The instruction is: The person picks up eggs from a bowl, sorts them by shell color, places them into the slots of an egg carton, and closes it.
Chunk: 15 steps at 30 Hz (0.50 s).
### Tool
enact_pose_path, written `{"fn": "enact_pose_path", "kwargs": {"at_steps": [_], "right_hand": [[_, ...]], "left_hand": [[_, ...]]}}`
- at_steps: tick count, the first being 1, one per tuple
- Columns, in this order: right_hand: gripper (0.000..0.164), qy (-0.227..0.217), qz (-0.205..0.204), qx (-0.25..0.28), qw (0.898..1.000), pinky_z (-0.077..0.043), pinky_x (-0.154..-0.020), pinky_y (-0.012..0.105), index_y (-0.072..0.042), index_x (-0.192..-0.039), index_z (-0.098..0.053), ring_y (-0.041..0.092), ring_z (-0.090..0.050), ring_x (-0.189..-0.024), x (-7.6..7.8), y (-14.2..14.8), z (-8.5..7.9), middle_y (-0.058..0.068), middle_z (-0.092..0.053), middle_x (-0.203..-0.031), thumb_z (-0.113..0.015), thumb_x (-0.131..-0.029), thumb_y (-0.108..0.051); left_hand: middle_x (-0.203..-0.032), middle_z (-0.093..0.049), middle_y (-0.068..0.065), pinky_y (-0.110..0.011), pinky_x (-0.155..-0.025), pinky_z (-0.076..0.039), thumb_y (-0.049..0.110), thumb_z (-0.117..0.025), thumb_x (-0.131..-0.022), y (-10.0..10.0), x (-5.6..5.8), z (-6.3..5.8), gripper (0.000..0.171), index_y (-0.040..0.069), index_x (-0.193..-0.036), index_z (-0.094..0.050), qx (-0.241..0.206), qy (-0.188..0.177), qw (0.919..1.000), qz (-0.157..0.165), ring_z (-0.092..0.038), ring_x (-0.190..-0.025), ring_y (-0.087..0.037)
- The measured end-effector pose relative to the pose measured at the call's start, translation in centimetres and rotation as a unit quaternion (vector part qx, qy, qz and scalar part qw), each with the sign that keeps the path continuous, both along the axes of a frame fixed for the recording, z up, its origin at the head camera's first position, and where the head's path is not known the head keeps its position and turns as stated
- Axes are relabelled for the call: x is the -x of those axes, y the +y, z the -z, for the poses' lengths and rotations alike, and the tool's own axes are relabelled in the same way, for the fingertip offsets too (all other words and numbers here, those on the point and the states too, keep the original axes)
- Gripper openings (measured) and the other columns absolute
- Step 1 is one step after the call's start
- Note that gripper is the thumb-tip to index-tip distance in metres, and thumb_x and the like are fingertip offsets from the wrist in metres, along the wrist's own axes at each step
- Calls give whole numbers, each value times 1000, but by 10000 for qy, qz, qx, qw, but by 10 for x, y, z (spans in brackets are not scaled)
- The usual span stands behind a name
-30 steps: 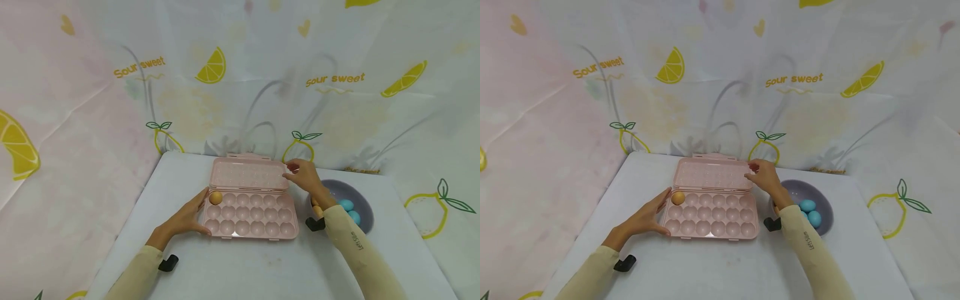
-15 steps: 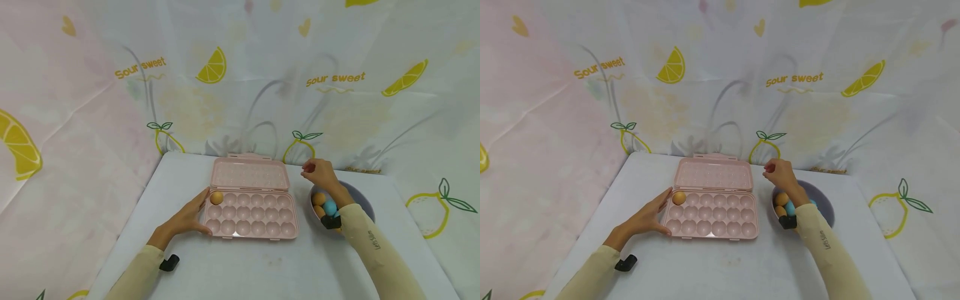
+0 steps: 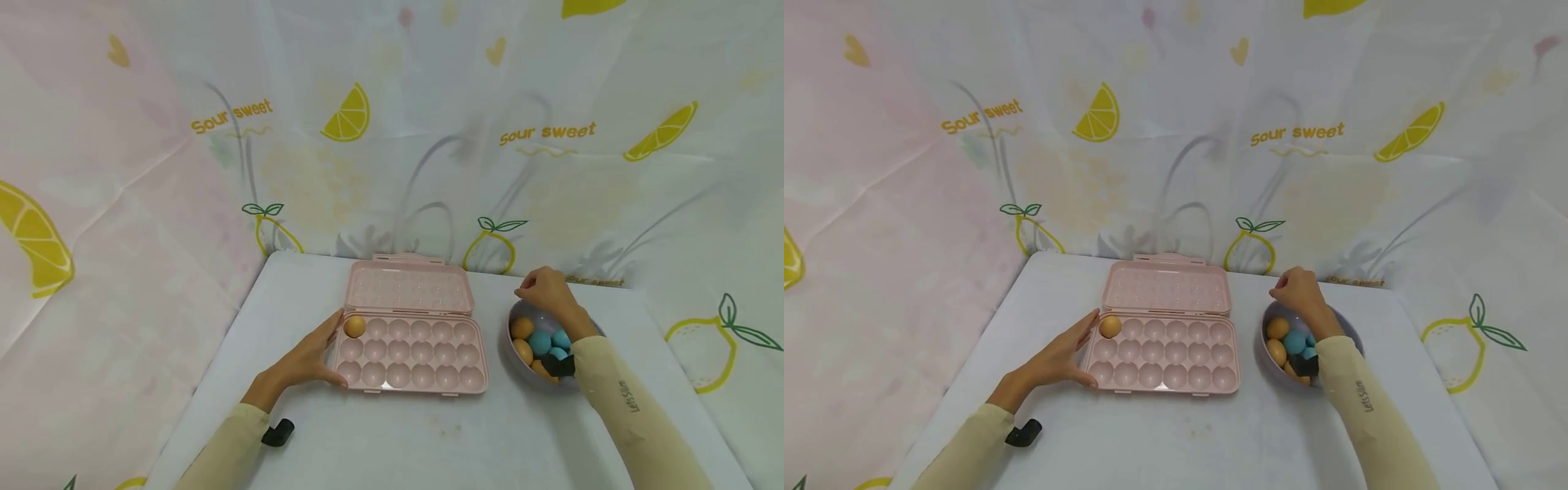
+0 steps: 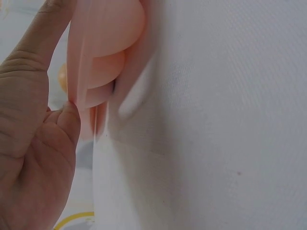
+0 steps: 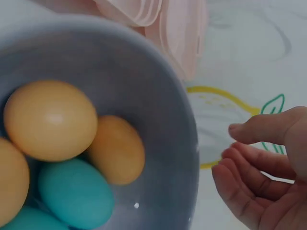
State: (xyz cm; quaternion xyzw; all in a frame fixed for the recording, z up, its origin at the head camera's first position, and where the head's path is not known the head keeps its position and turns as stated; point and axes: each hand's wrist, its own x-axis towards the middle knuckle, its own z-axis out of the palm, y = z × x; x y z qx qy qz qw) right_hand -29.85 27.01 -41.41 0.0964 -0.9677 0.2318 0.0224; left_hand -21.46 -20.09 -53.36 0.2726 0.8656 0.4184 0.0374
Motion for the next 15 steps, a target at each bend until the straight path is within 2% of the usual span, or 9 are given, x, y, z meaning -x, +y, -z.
{"fn": "enact_pose_path", "kwargs": {"at_steps": [6, 13, 15], "right_hand": [[20, -446, -16, -191, 9988, -46, -47, 26, 0, -76, -69, 13, -53, -52, -3, 13, 5, 4, -62, -61, -67, -73, -20], [25, -1318, 228, -448, 9900, -46, -51, 27, 0, -77, -69, 14, -54, -53, -7, 17, 11, 3, -60, -54, -63, -74, -24], [25, -1578, 314, -424, 9861, -47, -52, 27, -1, -76, -69, 16, -56, -54, -7, 16, 14, 5, -62, -57, -63, -74, -25]], "left_hand": [[-145, -12, -9, -28, -101, -27, 46, -82, -39, 1, -3, -3, 133, 7, -140, -6, 168, 237, 9995, -135, -19, -129, -18], [-142, -15, -17, -34, -100, -26, 31, -86, -42, 9, -16, -32, 128, 4, -140, -8, -127, 105, 9999, -42, -21, -128, -29], [-142, -15, -18, -35, -100, -26, 30, -86, -42, 10, -17, -35, 128, 5, -140, -7, -93, 108, 9999, -33, -22, -127, -31]]}}
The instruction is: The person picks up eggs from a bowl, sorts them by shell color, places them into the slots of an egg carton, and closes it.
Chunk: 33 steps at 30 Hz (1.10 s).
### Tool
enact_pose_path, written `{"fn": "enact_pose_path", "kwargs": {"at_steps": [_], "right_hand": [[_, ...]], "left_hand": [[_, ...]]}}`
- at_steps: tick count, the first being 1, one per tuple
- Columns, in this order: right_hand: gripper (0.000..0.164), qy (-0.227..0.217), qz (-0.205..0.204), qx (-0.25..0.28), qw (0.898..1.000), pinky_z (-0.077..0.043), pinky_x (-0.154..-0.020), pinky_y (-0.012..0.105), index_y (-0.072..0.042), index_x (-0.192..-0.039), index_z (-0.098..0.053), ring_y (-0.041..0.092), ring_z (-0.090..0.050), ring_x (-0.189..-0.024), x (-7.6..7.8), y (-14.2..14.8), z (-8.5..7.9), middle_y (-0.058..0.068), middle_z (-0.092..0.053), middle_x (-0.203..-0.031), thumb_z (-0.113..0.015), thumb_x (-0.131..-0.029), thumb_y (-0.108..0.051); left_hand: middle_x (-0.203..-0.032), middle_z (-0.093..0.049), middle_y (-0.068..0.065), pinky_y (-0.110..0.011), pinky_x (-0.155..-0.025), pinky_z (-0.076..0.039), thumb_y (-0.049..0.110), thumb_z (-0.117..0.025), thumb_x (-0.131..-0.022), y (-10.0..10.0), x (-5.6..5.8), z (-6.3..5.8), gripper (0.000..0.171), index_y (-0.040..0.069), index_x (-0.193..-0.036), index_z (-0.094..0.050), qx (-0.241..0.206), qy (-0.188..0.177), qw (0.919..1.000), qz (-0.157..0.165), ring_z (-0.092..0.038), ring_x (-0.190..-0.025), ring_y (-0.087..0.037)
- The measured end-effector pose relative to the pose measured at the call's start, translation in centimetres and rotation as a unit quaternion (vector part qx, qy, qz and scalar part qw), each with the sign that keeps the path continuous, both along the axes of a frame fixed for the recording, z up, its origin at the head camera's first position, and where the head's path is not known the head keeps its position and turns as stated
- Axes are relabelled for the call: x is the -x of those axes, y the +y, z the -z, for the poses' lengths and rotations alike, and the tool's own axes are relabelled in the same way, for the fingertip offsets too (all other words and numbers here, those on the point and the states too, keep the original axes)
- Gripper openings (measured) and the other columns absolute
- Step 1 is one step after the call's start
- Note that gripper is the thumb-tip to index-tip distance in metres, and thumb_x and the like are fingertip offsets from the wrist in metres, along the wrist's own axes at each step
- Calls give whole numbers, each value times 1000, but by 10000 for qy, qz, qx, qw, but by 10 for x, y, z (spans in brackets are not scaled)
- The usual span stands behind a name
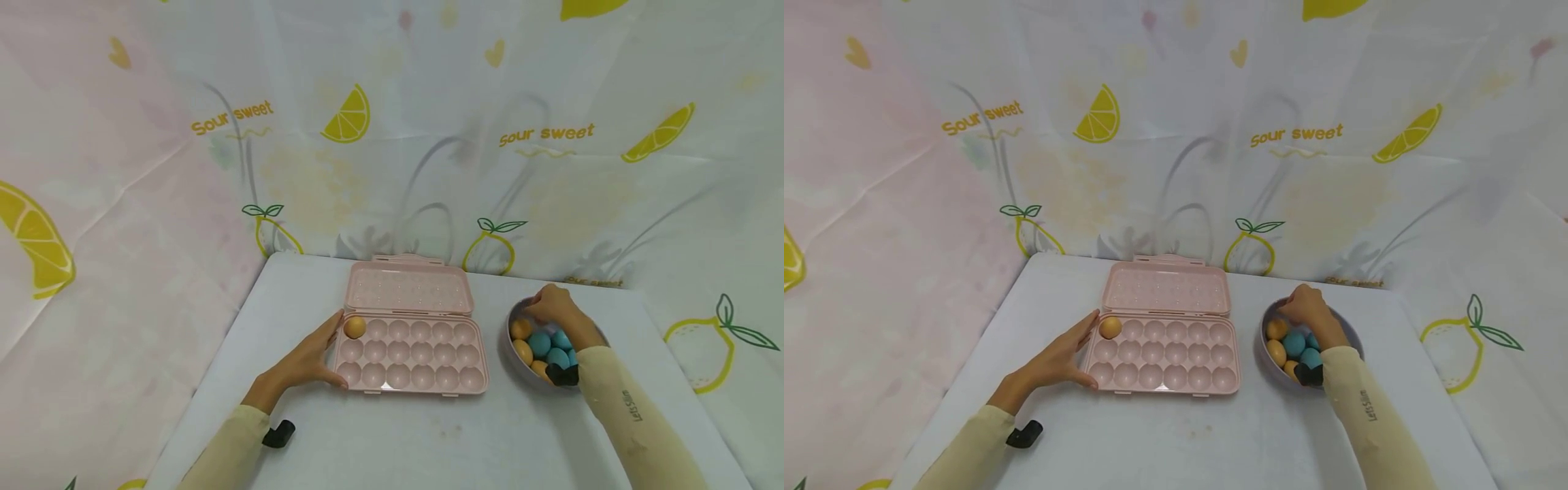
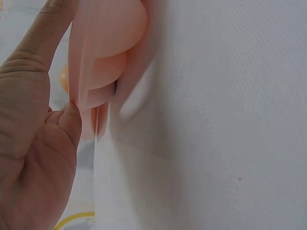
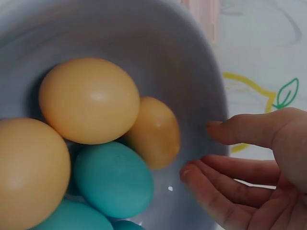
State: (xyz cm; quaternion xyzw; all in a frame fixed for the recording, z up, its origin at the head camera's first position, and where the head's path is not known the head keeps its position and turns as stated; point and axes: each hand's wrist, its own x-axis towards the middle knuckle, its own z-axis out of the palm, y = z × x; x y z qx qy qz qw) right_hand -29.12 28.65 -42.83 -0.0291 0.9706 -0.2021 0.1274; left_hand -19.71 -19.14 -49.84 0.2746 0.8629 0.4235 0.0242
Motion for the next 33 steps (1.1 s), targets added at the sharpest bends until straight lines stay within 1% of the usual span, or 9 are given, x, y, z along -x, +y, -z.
{"fn": "enact_pose_path", "kwargs": {"at_steps": [3, 7, 10, 12, 18, 22, 26, 30, 33], "right_hand": [[26, -180, 110, -18, 9998, -45, -50, 26, -2, -69, -68, 18, -56, -54, 0, 2, 6, 6, -61, -56, -63, -74, -27], [30, -275, 253, -147, 9992, -43, -44, 25, -2, -57, -62, 18, -54, -50, -1, 5, 15, 5, -58, -51, -61, -75, -26], [30, -328, 370, -144, 9987, -44, -43, 26, -1, -56, -59, 20, -56, -50, -3, 6, 19, 6, -58, -51, -59, -75, -24], [29, -326, 406, -123, 9986, -45, -44, 27, -1, -56, -58, 21, -57, -51, -5, 5, 20, 7, -59, -52, -59, -74, -24], [33, -280, 414, 5, 9988, -49, -46, 31, -3, -57, -53, 21, -59, -49, -7, 0, 20, 8, -57, -51, -62, -74, -29], [34, -357, 446, -26, 9984, -49, -45, 31, -1, -66, -54, 23, -59, -49, -7, -4, 20, 11, -58, -55, -62, -73, -33], [38, -482, 490, -140, 9975, -48, -44, 30, 3, -75, -56, 22, -59, -48, -8, -6, 22, 12, -60, -58, -61, -72, -34], [44, -634, 561, -44, 9964, -51, -47, 31, 6, -85, -54, 22, -60, -50, -8, -5, 26, 12, -60, -65, -64, -69, -35], [48, -657, 573, 87, 9962, -52, -48, 31, 7, -88, -52, 23, -61, -52, -7, -6, 28, 14, -59, -71, -65, -67, -34]], "left_hand": [[-142, -15, -18, -35, -99, -27, 30, -86, -42, 0, 0, 2, 128, 4, -140, -8, -49, -21, 10000, 8, -22, -127, -30], [-144, -13, -15, -31, -99, -29, 39, -84, -41, -3, 8, 20, 131, 5, -140, -5, 121, 54, 9999, 23, -22, -128, -26], [-145, -11, -9, -29, -100, -30, 47, -82, -40, -6, 14, 31, 133, 8, -141, -3, 350, 28, 9994, -37, -21, -129, -20], [-145, -11, -7, -29, -100, -29, 48, -82, -39, -7, 15, 34, 134, 9, -141, -4, 351, -44, 9993, -100, -20, -129, -18], [-145, -12, -6, -27, -99, -27, 48, -83, -38, -7, 16, 33, 134, 9, -141, -6, 228, -95, 9996, -139, -20, -129, -15], [-145, -11, -5, -26, -100, -27, 48, -82, -39, -6, 17, 31, 133, 9, -141, -6, 254, -68, 9996, -140, -19, -129, -15], [-145, -11, -5, -26, -100, -28, 48, -82, -39, -5, 17, 32, 134, 9, -141, -5, 256, -124, 9995, -122, -19, -129, -15], [-145, -11, -6, -25, -99, -29, 46, -83, -38, -6, 17, 33, 135, 9, -141, -5, 193, -184, 9996, -80, -19, -129, -16], [-145, -11, -5, -24, -100, -29, 47, -83, -38, -6, 17, 33, 135, 9, -141, -4, 232, -183, 9995, -74, -18, -129, -16]]}}
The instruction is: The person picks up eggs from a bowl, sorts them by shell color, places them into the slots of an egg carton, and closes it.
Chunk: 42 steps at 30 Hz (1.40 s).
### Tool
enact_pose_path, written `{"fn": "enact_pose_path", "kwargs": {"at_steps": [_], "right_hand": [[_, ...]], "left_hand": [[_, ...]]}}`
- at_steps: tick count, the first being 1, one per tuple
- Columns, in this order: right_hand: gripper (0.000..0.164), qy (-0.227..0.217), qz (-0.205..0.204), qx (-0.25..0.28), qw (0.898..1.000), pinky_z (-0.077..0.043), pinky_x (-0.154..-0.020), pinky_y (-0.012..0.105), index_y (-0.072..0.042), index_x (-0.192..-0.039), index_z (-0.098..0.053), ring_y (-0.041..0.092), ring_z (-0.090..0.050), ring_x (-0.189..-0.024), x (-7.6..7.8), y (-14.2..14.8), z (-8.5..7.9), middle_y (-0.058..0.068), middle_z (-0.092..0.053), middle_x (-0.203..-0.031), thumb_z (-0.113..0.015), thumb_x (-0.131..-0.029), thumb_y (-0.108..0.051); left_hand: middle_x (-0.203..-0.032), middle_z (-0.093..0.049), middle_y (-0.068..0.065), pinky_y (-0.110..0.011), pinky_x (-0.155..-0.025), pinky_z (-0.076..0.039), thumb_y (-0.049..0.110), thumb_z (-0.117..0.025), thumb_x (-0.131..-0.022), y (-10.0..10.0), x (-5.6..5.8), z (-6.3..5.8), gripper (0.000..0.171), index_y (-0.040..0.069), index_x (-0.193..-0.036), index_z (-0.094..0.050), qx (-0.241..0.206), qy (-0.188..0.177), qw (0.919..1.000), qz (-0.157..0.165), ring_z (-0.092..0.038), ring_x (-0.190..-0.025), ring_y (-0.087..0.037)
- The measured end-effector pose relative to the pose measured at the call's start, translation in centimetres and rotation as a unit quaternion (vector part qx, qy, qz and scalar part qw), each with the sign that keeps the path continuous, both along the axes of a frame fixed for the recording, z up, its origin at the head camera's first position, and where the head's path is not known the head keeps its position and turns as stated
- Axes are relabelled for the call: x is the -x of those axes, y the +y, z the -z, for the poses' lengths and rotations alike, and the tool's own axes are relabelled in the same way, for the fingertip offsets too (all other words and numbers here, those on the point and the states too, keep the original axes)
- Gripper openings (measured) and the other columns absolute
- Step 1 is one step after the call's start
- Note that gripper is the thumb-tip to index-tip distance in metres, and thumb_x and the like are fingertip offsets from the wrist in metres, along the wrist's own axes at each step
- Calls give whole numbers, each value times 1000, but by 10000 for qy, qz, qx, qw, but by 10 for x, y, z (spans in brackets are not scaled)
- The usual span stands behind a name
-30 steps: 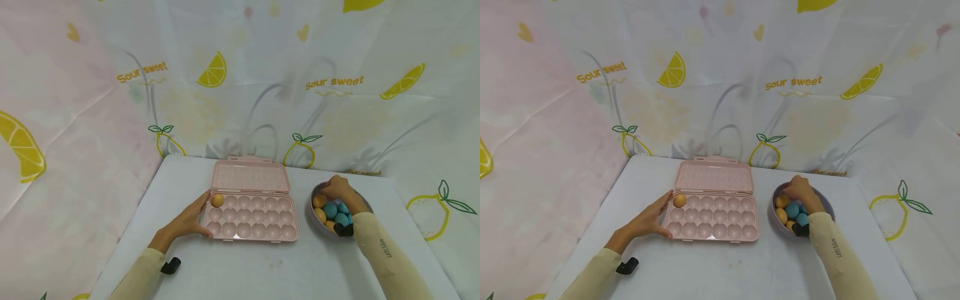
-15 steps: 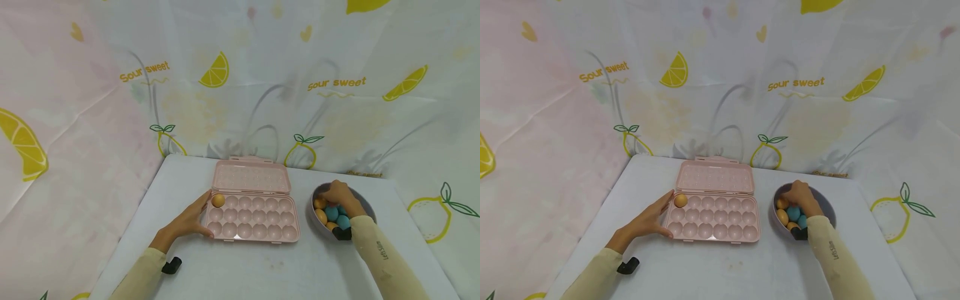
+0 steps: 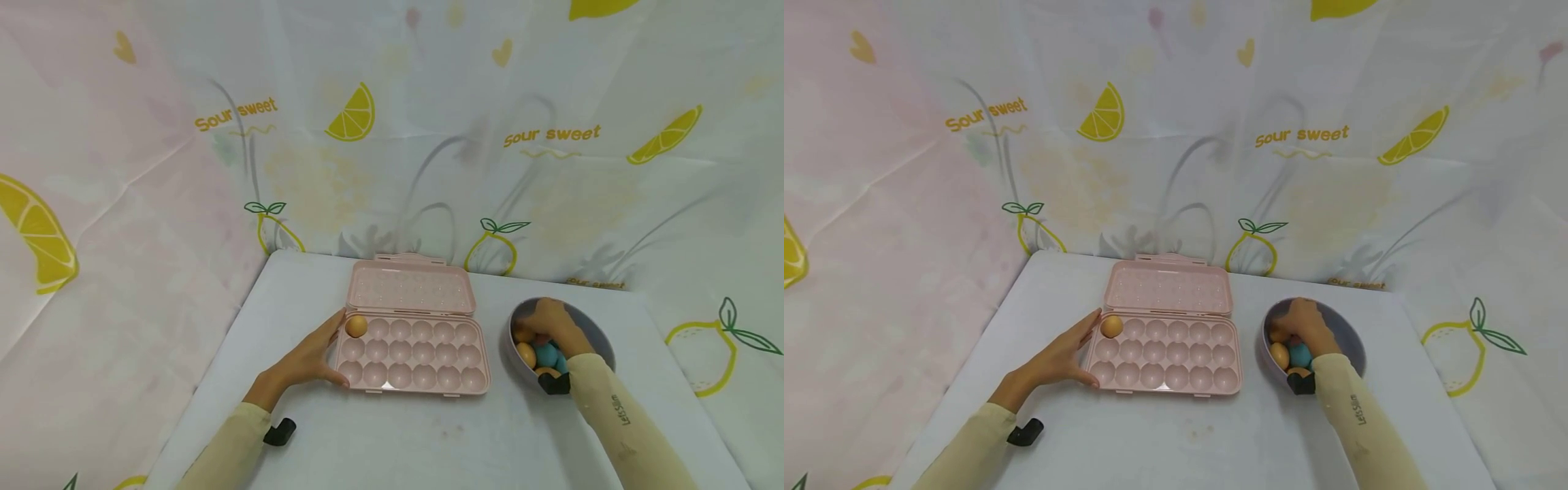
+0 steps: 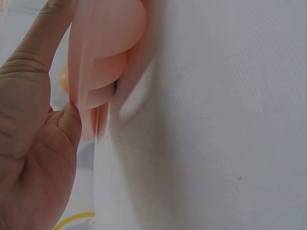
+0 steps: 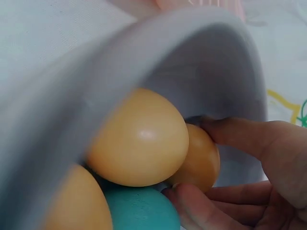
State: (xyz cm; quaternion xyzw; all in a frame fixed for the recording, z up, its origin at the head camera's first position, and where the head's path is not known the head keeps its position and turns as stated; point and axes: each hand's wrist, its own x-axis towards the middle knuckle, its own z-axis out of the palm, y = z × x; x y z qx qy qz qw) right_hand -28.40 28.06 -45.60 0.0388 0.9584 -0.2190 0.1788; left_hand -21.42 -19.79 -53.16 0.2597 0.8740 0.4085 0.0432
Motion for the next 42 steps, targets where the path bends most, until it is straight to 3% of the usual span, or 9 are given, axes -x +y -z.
{"fn": "enact_pose_path", "kwargs": {"at_steps": [7, 19, 22, 25, 31, 36, 42], "right_hand": [[42, -23, 13, 236, 9997, -53, -49, 31, 8, -86, -52, 25, -62, -54, 1, -1, -1, 16, -59, -72, -66, -68, -27], [24, 165, -321, -43, 9993, -51, -46, 31, -5, -55, -52, 21, -56, -50, -1, 4, 0, 8, -57, -55, -68, -63, -21], [18, 104, -374, -17, 9992, -50, -47, 31, -5, -60, -60, 21, -56, -52, 1, 6, -4, 6, -59, -57, -70, -62, -20], [23, 207, -444, 24, 9988, -51, -51, 31, -2, -76, -68, 20, -57, -56, 4, 9, -13, 5, -61, -64, -72, -63, -21], [39, 514, -532, 88, 9972, -51, -54, 30, 4, -92, -62, 20, -56, -63, 3, 9, -36, 9, -61, -77, -72, -63, -20], [37, 912, -627, 163, 9937, -47, -55, 27, 3, -90, -63, 21, -53, -67, 1, 0, -52, 8, -62, -79, -72, -64, -22], [35, 1540, -865, 259, 9839, -45, -55, 27, 2, -87, -65, 21, -53, -68, 4, -10, -55, 7, -63, -76, -74, -63, -20]], "left_hand": [[-145, -10, -2, -22, -100, -27, 48, -83, -37, 0, 0, 0, 136, 11, -141, -3, 103, -79, 9999, -79, -16, -129, -10], [-145, -12, -5, -28, -100, -30, 51, -82, -37, 0, 0, 0, 136, 10, -141, -4, 186, 85, 9997, -102, -19, -129, -16], [-145, -13, -3, -27, -100, -29, 53, -81, -36, 0, 0, 0, 136, 11, -141, -5, 267, 107, 9994, -175, -19, -129, -14], [-145, -13, -2, -25, -99, -29, 53, -81, -36, 0, 1, 0, 136, 12, -141, -6, 267, 107, 9994, -209, -19, -129, -12], [-145, -13, -4, -24, -98, -31, 52, -81, -36, 0, 2, 0, 136, 10, -141, -6, 127, 57, 9999, -99, -20, -129, -15], [-145, -12, -5, -24, -98, -31, 51, -81, -38, -1, 2, -1, 135, 9, -141, -5, 108, 50, 9999, -20, -20, -129, -16], [-145, -12, -6, -25, -98, -32, 50, -81, -38, 0, 1, 0, 134, 8, -141, -6, 120, 104, 9999, 10, -20, -129, -17]]}}
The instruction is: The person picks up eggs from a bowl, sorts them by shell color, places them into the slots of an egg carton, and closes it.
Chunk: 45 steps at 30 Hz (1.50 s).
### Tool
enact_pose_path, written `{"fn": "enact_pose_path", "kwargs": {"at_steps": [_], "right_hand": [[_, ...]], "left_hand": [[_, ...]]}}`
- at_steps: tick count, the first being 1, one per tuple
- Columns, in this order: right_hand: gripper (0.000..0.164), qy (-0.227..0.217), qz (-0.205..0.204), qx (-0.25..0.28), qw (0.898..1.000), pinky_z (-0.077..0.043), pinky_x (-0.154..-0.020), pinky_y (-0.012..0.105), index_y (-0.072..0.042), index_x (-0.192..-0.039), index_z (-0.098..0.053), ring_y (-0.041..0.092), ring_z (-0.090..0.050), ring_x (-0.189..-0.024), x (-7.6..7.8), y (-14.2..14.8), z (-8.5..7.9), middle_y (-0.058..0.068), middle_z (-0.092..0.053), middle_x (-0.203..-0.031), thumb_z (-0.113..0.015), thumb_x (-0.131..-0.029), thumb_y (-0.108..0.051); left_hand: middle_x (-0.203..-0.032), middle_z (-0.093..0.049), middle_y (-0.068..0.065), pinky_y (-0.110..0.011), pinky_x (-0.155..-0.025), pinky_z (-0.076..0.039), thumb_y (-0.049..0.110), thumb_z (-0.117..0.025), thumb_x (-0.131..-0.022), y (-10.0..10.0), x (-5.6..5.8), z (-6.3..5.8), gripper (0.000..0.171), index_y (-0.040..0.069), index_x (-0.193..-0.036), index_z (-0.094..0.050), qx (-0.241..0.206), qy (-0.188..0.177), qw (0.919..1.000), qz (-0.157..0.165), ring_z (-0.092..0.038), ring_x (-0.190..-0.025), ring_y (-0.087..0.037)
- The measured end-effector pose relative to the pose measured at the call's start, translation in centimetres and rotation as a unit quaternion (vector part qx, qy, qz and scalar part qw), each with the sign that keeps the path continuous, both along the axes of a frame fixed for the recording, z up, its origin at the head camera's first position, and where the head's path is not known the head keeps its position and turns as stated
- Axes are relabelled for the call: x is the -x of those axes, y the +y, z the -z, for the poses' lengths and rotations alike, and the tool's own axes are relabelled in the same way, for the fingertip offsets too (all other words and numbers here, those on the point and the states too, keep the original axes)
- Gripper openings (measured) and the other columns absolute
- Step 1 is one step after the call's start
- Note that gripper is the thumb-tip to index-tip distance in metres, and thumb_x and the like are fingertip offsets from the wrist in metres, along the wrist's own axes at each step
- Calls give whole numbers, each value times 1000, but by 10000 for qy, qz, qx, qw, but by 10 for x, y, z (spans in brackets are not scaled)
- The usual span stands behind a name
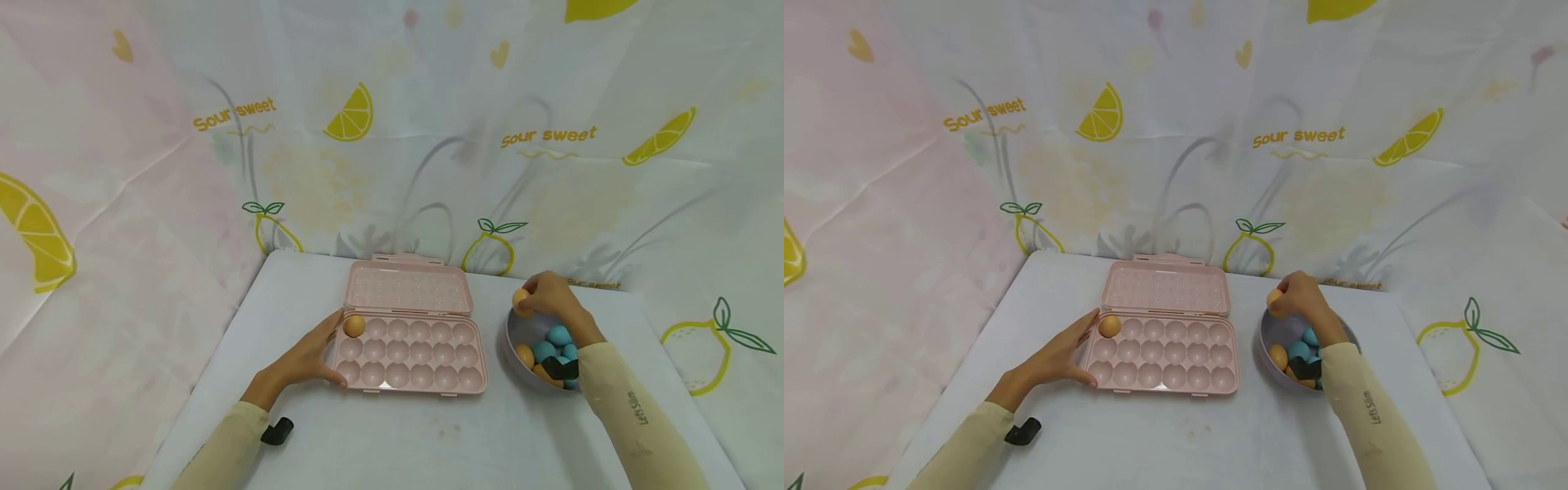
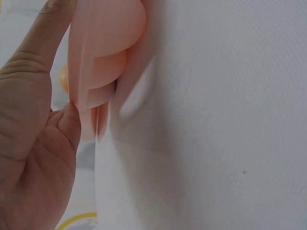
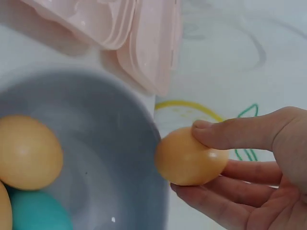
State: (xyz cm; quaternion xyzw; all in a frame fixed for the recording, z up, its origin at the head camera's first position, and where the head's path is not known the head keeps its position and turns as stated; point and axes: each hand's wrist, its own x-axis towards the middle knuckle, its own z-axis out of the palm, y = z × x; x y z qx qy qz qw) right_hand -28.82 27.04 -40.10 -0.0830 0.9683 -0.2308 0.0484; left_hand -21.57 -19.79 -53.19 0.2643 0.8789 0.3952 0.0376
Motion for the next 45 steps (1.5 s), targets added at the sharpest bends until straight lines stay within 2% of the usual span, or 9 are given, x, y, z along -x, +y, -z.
{"fn": "enact_pose_path", "kwargs": {"at_steps": [4, 10, 21, 29, 32, 40, 45], "right_hand": [[36, 268, -62, 194, 9994, -46, -56, 28, 4, -90, -64, 22, -55, -69, -1, -7, 1, 11, -63, -79, -74, -62, -17], [34, 456, -62, 496, 9977, -47, -56, 28, 1, -91, -64, 23, -57, -72, -4, -26, 0, 11, -65, -81, -72, -62, -15], [36, 521, -325, 799, 9949, -51, -61, 31, 0, -94, -63, 22, -59, -76, -5, -69, -2, 10, -65, -86, -73, -62, -13], [37, 548, -499, 957, 9926, -52, -63, 30, 2, -95, -62, 20, -60, -76, -6, -102, 2, 11, -64, -85, -71, -61, -9], [34, 577, -565, 1037, 9913, -51, -62, 29, 0, -92, -63, 18, -60, -75, -7, -113, 4, 9, -64, -82, -73, -60, -9], [29, 957, -834, 1267, 9838, -50, -59, 26, -3, -82, -64, 16, -60, -69, -4, -136, 12, 6, -64, -75, -74, -56, -7], [28, 1210, -1050, 1339, 9780, -51, -58, 25, -3, -80, -65, 15, -60, -68, -6, -150, 20, 6, -64, -75, -75, -54, -8]], "left_hand": [[-145, -12, -7, -28, -98, -33, 49, -81, -38, 1, 0, 0, 134, 7, -140, -6, -9, 43, 10000, 37, -21, -129, -19], [-144, -13, -7, -27, -98, -32, 48, -82, -37, 1, -1, 1, 134, 7, -140, -7, -24, 53, 10000, 15, -22, -128, -18], [-145, -12, -7, -25, -98, -32, 48, -82, -39, 0, 1, -3, 133, 7, -140, -5, -8, 10, 10000, 88, -21, -129, -18], [-145, -11, -4, -22, -98, -31, 49, -82, -39, 0, 1, 1, 134, 9, -141, -4, 35, -116, 9999, 62, -19, -129, -15], [-145, -10, -4, -21, -98, -31, 48, -82, -39, 0, 1, 1, 134, 9, -141, -4, 29, -129, 9999, 78, -19, -129, -14], [-145, -11, -6, -25, -98, -32, 48, -82, -41, 0, 3, 1, 133, 7, -140, -4, 21, 28, 9999, 148, -20, -129, -16], [-145, -10, -6, -23, -98, -32, 48, -82, -41, 0, 2, 2, 133, 8, -141, -4, 20, 4, 9999, 138, -19, -129, -16]]}}
